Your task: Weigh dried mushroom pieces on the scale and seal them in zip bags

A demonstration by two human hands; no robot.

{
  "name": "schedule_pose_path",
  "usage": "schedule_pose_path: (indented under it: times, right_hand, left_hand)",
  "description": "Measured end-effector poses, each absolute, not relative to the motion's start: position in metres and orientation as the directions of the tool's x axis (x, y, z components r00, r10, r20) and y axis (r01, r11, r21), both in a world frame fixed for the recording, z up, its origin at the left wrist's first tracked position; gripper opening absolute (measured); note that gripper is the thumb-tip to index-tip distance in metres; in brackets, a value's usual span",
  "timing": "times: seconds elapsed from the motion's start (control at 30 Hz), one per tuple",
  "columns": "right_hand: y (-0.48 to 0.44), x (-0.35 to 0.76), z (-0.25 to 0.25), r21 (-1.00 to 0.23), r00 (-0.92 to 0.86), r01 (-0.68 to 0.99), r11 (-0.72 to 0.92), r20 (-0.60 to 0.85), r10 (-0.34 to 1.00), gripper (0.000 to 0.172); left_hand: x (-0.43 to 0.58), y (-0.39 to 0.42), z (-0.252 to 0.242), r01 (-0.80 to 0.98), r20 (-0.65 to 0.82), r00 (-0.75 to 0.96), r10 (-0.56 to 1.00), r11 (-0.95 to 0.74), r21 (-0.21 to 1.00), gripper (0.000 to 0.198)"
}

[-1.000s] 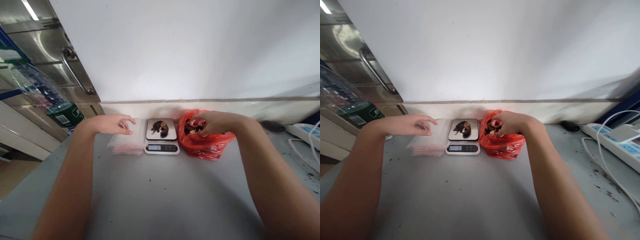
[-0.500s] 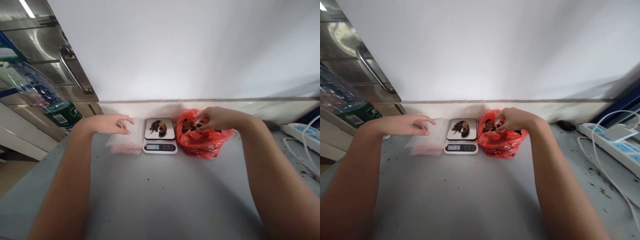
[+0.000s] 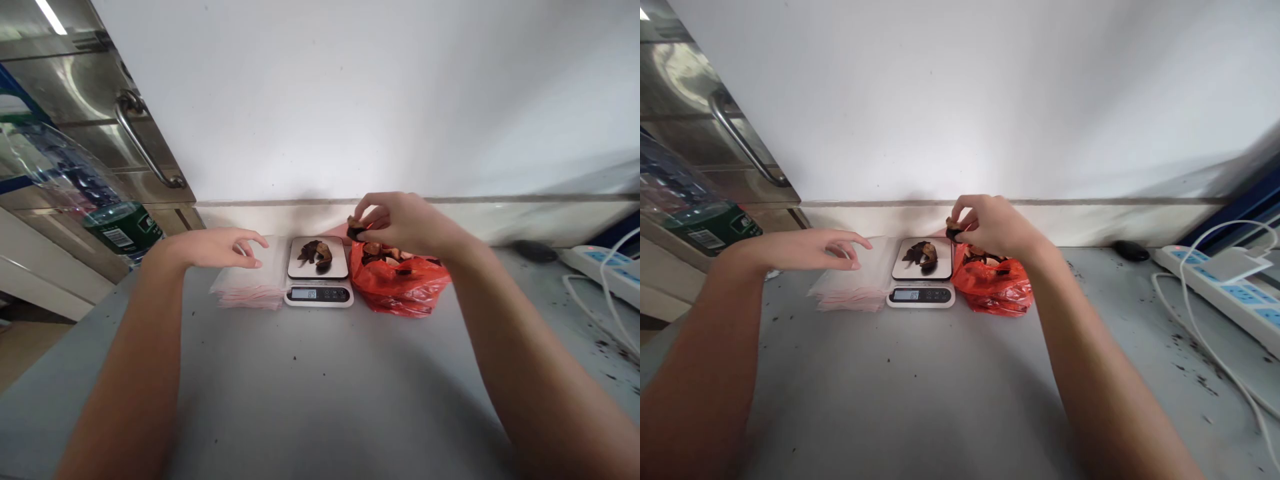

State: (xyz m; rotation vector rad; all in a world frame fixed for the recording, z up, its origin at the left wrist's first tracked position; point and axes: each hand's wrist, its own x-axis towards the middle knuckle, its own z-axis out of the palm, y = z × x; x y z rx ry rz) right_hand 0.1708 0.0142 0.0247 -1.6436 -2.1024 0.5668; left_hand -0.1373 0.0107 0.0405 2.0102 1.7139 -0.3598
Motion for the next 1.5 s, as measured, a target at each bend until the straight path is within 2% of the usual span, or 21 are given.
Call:
schedule_pose_path:
  times: [0.1, 0.3, 0.6, 0.87, 1.23, 1.37, 1.5]
  right_hand:
    - [0.018, 0.148, 0.008, -0.599, -0.227, 0.766, 0.231, 0.084, 0.97, 0.022]
    - [0.025, 0.122, -0.012, -0.582, -0.316, 0.752, 0.309, 0.092, 0.944, 0.029]
    - [0.024, 0.132, -0.005, -0.555, -0.239, 0.788, 0.266, 0.122, 0.963, 0.017]
    - [0.023, 0.139, -0.004, -0.507, -0.257, 0.823, 0.254, 0.066, 0.964, 0.014]
    - [0.023, 0.143, 0.0, -0.509, -0.245, 0.823, 0.251, 0.081, 0.966, 0.015]
    - [0.022, 0.142, 0.001, -0.516, -0.24, 0.82, 0.246, 0.08, 0.967, 0.016]
    - [0.022, 0.143, 0.001, -0.506, -0.255, 0.823, 0.259, 0.078, 0.964, 0.015]
  left_hand:
    - [-0.136, 0.01, 0.041, 0.978, -0.49, 0.182, 0.852, -0.105, 0.181, 0.09]
    - [-0.134, 0.008, 0.042, 0.985, -0.484, 0.144, 0.863, -0.078, 0.153, 0.087]
    - [-0.139, 0.007, 0.042, 0.985, -0.465, 0.151, 0.872, -0.095, 0.142, 0.084]
    - [-0.14, 0.008, 0.043, 0.984, -0.467, 0.169, 0.868, -0.119, 0.136, 0.084]
    - [-0.154, 0.013, 0.039, 0.979, -0.465, 0.186, 0.866, -0.123, 0.163, 0.085]
    - [-0.153, 0.01, 0.043, 0.979, -0.516, 0.194, 0.834, -0.134, 0.152, 0.073]
    - [-0.153, 0.011, 0.04, 0.984, -0.566, 0.176, 0.806, -0.122, 0.133, 0.075]
